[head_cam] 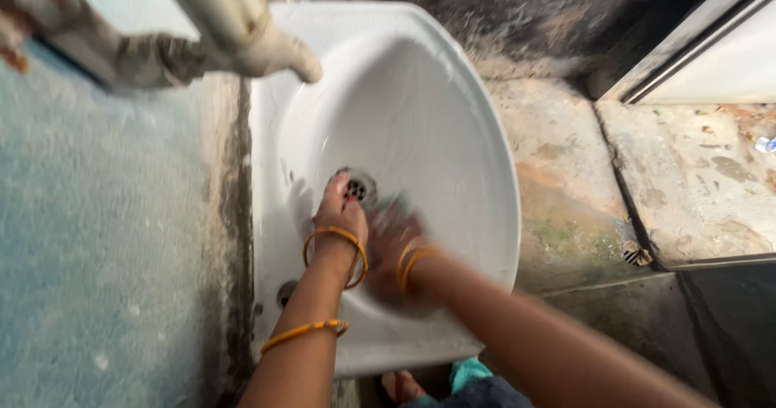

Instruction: The person scrubs a white wall-mounted sink with a green sponge, repeatedly wiping the basin, rim, and drain area. The person rinses the sponge under running water from the tap and continues scrubbing the sink surfaces.

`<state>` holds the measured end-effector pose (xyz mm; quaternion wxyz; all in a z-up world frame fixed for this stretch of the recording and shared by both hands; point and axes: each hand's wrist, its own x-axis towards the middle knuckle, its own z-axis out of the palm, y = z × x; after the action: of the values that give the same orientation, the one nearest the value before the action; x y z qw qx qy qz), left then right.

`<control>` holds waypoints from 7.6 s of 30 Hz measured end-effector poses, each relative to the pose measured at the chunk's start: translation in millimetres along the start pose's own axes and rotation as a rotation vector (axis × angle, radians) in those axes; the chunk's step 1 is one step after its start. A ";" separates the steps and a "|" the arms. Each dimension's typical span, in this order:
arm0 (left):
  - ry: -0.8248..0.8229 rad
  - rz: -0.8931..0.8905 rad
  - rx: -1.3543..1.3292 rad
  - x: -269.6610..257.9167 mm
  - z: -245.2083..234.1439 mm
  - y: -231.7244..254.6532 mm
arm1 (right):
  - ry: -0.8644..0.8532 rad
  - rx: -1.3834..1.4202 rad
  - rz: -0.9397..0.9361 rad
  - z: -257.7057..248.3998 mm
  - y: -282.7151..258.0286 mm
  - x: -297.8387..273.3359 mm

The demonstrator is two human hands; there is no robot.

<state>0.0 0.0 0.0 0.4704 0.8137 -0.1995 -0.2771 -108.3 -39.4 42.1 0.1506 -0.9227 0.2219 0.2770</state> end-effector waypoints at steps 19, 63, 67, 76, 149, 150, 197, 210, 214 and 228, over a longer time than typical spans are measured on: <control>-0.608 -0.269 -0.016 -84.5 60.4 62.4 | 0.934 -0.035 0.078 6.8 124.0 -90.4; -0.147 1.266 0.563 7.7 145.2 118.3 | 1.123 1.617 -0.262 84.0 110.9 44.9; -0.147 1.263 0.599 15.6 143.5 123.6 | 1.157 1.557 -0.571 29.5 165.0 55.9; -0.074 1.187 0.726 102.9 159.1 173.4 | 1.122 1.640 -0.422 17.0 168.1 14.5; -0.082 0.918 0.637 0.3 161.2 112.2 | 0.549 2.444 -0.150 27.3 159.6 -11.5; -0.099 0.897 0.634 3.4 160.9 110.7 | 0.542 2.406 -0.096 26.3 162.8 -4.2; -0.915 0.282 0.187 -148.1 39.8 91.6 | 0.423 2.810 0.457 49.9 9.8 -157.1; -1.100 -0.250 0.519 -136.1 -8.8 107.5 | -0.030 3.219 0.426 20.9 -79.4 -155.7; -1.015 -0.401 0.884 -136.3 -33.0 134.4 | -0.251 3.212 0.251 17.3 -51.9 -174.2; -0.785 -0.382 1.093 -77.0 -104.6 99.7 | -0.057 3.349 -0.197 41.5 -157.2 -107.2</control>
<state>1.3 65.9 149.9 -0.1704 0.7942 -0.3191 -0.4883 -129.4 146.7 95.2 -0.9197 -0.2394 -0.1948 0.2428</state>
